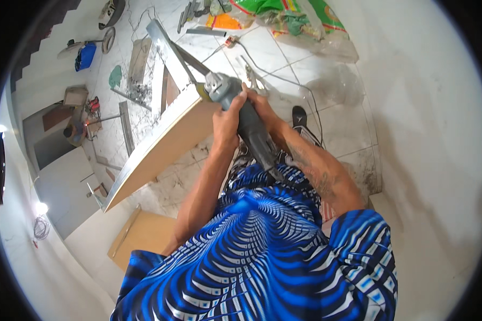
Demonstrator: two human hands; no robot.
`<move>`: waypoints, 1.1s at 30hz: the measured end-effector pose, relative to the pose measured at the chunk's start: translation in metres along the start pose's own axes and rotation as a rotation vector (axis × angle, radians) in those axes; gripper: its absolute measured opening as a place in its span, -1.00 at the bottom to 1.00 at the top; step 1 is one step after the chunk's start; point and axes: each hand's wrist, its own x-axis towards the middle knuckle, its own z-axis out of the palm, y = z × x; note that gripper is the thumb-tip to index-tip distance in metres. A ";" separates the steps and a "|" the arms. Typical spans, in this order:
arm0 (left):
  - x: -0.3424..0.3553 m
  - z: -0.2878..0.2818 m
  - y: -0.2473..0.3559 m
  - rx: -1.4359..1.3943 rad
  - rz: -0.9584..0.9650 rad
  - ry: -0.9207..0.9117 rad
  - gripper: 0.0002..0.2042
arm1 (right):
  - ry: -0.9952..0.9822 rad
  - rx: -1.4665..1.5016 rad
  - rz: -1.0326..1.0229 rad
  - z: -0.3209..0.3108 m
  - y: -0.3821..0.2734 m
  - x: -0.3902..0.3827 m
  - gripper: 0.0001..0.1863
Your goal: The person uses an angle grinder to grind the edge of a metal beam on the floor while sparks fly.
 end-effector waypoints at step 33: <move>-0.018 0.004 0.006 -0.079 -0.065 -0.016 -0.48 | 0.024 -0.049 0.024 0.004 0.000 -0.018 -0.48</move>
